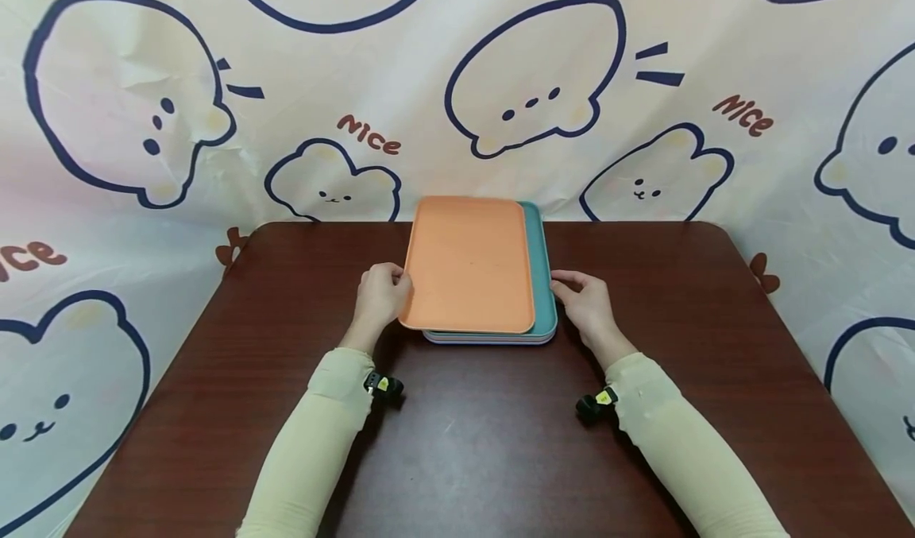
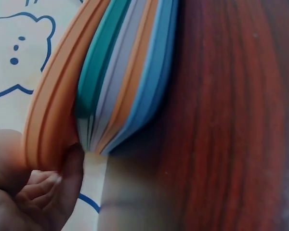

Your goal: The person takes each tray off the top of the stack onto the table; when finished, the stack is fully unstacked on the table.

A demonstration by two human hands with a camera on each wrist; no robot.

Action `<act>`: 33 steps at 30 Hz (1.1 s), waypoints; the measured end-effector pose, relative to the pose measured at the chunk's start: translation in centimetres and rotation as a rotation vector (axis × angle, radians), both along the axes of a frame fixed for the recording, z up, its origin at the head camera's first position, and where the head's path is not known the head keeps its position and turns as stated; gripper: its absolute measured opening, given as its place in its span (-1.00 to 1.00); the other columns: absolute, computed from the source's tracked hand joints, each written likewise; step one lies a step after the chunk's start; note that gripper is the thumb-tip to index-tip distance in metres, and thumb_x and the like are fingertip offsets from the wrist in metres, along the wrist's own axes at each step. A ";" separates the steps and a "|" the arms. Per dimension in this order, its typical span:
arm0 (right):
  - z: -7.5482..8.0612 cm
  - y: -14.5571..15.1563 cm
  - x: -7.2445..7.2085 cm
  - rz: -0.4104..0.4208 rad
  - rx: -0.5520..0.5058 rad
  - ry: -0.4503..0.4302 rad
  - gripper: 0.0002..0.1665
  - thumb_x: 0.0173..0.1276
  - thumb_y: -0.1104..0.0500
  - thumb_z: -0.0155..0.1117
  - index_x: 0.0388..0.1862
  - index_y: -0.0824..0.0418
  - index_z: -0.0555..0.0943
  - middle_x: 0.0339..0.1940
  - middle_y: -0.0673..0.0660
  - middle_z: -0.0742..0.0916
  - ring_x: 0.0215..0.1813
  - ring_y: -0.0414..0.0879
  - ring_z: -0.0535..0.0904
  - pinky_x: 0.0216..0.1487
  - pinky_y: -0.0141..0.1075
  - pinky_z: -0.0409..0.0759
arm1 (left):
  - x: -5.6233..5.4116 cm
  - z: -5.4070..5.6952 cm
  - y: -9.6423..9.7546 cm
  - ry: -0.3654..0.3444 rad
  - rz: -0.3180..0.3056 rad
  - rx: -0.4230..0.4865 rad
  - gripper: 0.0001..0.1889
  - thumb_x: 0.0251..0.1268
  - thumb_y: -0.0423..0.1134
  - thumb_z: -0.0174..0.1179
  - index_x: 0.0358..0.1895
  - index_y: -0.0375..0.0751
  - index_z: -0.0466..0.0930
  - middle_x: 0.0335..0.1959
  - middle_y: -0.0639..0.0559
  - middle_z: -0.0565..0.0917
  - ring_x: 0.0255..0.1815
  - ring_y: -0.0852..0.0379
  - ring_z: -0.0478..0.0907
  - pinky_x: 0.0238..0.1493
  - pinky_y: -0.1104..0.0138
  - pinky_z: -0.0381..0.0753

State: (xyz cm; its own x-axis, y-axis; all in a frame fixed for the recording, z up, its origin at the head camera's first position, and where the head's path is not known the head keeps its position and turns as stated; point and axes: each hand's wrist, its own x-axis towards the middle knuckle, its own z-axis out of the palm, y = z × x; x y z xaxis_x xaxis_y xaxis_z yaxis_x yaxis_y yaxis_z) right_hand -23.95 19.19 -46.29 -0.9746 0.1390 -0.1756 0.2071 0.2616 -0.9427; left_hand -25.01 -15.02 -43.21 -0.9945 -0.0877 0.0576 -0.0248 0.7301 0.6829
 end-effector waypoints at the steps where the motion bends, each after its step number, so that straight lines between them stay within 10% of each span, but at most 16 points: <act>1: 0.0 0.0 0.0 0.000 0.003 0.000 -0.55 0.67 0.14 0.23 0.43 0.25 0.65 0.61 0.23 0.54 0.68 0.09 0.32 0.56 0.00 0.50 | 0.0 -0.1 -0.2 0.013 0.009 0.005 -0.67 0.59 -0.22 0.09 0.02 -0.40 0.77 -0.17 -0.27 0.80 -0.29 -0.08 0.69 -0.25 0.20 0.63; 21: -0.2 0.1 0.0 0.009 0.029 0.003 -0.55 0.68 0.14 0.22 0.42 0.25 0.66 0.59 0.23 0.56 0.63 0.06 0.37 0.47 -0.06 0.54 | 0.1 -1.0 -3.1 0.135 0.211 0.085 -0.69 0.57 -0.25 0.11 -0.08 -0.39 0.82 -0.26 -0.29 0.78 -0.19 -0.21 0.67 -0.12 0.08 0.58; 33: 0.1 0.0 0.2 0.014 0.020 -0.011 -0.55 0.69 0.13 0.21 0.43 0.26 0.65 0.61 0.23 0.53 0.63 0.06 0.38 0.48 -0.06 0.55 | 0.6 -0.8 -6.4 0.079 0.288 0.137 -0.67 0.61 -0.23 0.09 0.03 -0.37 0.81 -0.17 -0.29 0.80 -0.17 -0.13 0.67 -0.21 0.26 0.54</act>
State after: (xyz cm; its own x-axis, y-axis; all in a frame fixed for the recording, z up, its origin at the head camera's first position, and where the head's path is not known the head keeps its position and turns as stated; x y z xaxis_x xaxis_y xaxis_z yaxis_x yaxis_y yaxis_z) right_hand -23.79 19.20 -46.23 -0.9744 0.1292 -0.1839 0.2140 0.2837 -0.9347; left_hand -24.42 -21.42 -43.97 -0.9205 -0.3774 0.1015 -0.1605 0.6018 0.7824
